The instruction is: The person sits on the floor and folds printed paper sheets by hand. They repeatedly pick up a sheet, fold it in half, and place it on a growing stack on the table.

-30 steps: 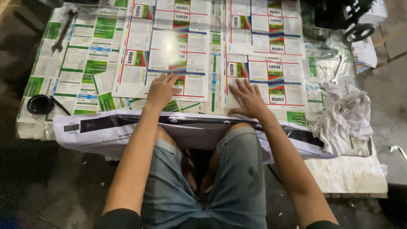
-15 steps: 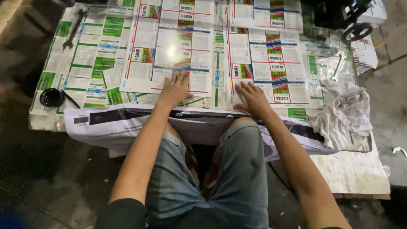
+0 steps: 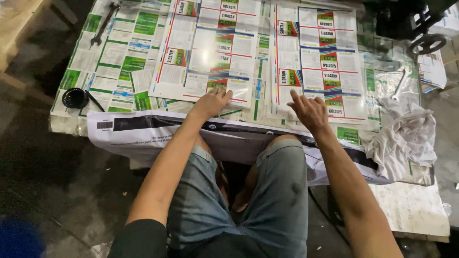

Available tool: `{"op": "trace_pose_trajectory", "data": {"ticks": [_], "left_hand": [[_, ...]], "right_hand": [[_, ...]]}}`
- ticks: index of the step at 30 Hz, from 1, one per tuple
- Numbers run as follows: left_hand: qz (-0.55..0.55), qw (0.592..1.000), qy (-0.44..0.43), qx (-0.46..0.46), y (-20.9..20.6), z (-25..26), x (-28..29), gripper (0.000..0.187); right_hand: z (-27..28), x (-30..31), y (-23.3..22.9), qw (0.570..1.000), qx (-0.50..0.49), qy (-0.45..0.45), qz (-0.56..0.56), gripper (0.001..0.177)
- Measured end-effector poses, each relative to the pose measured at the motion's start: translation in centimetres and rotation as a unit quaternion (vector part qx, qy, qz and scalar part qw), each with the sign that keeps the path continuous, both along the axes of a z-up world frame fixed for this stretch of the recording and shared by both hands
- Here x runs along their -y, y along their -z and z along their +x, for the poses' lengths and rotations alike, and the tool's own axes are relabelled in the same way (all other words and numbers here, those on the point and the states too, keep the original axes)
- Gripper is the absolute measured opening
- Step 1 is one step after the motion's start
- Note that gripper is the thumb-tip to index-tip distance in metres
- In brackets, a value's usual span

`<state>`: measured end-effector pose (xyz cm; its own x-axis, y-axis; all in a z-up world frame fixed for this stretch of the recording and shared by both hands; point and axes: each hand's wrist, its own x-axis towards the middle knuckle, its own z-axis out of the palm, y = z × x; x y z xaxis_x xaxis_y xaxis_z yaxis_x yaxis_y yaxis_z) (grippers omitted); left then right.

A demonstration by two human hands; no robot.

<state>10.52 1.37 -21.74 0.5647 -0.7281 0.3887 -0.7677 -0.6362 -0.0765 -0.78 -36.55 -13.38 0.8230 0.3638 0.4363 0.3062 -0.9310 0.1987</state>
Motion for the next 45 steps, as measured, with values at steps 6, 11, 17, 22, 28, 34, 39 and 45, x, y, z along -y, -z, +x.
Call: {"op": "trace_pose_trajectory", "data": {"ticks": [6, 11, 17, 22, 28, 34, 39, 45], "left_hand": [[-0.020, 0.998, 0.035, -0.052, -1.5, -0.9, -0.7, 0.039], [-0.042, 0.996, 0.043, -0.070, -4.6, -2.3, -0.8, 0.046], [-0.101, 0.990, -0.026, -0.093, -5.9, -2.8, -1.0, 0.027], [-0.255, 0.964, -0.021, 0.072, -10.8, -4.6, -0.8, 0.016], [-0.238, 0.959, -0.093, -0.126, -5.6, -2.3, -1.8, 0.005], [-0.262, 0.954, -0.067, -0.127, -5.0, -1.3, -1.5, 0.009], [-0.279, 0.950, -0.030, -0.140, -3.2, 1.6, -0.9, 0.017], [-0.233, 0.956, -0.030, -0.176, -2.5, 5.1, 0.1, 0.021]], "right_hand": [[-1.2, 0.0, -3.0, 0.990, -0.125, -0.058, 0.019, 0.066], [-1.3, 0.3, -1.9, 0.983, -0.172, -0.050, 0.031, 0.080], [-0.8, 1.1, 0.8, 0.988, -0.140, -0.069, -0.009, 0.075], [-1.1, 0.2, 0.6, 0.990, -0.116, -0.083, 0.006, 0.066], [-3.2, -2.5, 0.5, 0.983, -0.033, -0.023, 0.177, 0.047], [-3.5, -1.4, 3.1, 0.970, 0.031, 0.042, 0.238, 0.018], [-3.3, -2.8, 0.6, 0.970, 0.046, 0.053, 0.234, 0.035], [-2.8, -2.1, 1.5, 0.964, 0.023, 0.061, 0.259, 0.044]]}}
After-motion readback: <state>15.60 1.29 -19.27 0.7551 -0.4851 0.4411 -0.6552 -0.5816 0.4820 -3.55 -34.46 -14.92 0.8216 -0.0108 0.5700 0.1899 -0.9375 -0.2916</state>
